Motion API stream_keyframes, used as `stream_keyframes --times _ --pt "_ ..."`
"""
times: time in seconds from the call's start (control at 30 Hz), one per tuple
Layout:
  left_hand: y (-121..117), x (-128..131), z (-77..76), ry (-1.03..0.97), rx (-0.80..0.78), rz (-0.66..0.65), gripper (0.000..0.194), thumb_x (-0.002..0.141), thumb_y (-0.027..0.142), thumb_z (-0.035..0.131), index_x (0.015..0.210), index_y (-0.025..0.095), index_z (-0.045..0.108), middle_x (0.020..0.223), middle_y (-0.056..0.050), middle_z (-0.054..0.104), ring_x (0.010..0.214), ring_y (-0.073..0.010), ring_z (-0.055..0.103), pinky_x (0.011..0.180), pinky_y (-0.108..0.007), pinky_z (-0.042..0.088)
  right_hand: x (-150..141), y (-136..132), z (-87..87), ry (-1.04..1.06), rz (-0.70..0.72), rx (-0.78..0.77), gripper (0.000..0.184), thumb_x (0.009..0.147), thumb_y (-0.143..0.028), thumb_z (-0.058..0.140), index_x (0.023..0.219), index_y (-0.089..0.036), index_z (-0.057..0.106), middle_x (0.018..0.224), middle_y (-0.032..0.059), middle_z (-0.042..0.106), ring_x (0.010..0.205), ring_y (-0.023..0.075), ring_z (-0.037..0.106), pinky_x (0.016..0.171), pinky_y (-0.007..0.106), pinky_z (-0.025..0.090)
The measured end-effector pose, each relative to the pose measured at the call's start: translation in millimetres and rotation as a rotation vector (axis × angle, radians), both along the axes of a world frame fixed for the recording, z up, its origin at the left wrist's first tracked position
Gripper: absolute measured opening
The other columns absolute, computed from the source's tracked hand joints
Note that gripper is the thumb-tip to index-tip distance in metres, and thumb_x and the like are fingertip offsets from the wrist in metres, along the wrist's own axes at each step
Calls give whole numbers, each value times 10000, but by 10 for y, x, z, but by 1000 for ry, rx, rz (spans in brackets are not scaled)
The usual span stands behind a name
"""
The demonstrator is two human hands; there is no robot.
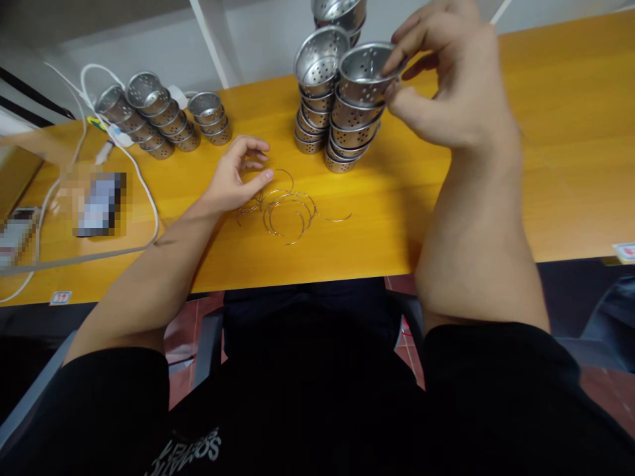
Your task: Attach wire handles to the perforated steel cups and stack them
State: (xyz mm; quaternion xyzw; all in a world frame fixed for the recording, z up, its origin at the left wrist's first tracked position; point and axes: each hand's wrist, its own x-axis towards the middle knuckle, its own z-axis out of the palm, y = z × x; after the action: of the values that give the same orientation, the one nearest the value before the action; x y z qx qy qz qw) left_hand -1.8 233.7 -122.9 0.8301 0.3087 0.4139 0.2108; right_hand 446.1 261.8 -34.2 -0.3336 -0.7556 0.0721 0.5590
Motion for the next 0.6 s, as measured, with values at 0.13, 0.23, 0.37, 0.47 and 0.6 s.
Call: stream_keyframes --times 0.13,0.23,0.37,0.47,0.6 --pt "14 -13 -14 3 20 -14 425 1188 478 864 1556 304 744 1514 -131 790 1342 -307 859 1144 -462 790 -49 -71 -4 15 44 116 376 769 -648 948 1082 -439 949 1275 114 892 1065 384 837 787 570 627" --pt "17 -15 -14 3 24 -18 420 1192 486 870 1551 308 744 1510 -126 794 1344 -308 860 1151 -467 791 -53 -52 -13 14 16 135 340 749 -589 938 1054 -438 944 1246 116 893 1050 393 838 748 567 630" --pt "11 -15 -4 10 7 -8 429 1182 480 884 1548 302 748 1523 -130 798 1345 -306 857 1161 -469 789 -67 -42 -15 31 13 95 396 722 -664 952 1047 -437 939 1264 116 888 1075 399 839 758 565 641" --pt "4 -11 8 10 -8 2 416 1178 479 887 1526 291 759 1521 -135 801 1330 -306 859 1151 -472 793 -84 -42 -9 32 12 94 539 715 -840 952 1038 -409 923 1252 134 866 1058 384 823 780 554 633" --pt "2 2 23 7 -45 10 414 1178 521 889 1504 296 767 1526 -131 796 1336 -307 854 1165 -483 788 -116 -83 1 19 38 110 565 735 -884 928 1081 -439 943 1249 125 852 1039 388 813 802 578 612"
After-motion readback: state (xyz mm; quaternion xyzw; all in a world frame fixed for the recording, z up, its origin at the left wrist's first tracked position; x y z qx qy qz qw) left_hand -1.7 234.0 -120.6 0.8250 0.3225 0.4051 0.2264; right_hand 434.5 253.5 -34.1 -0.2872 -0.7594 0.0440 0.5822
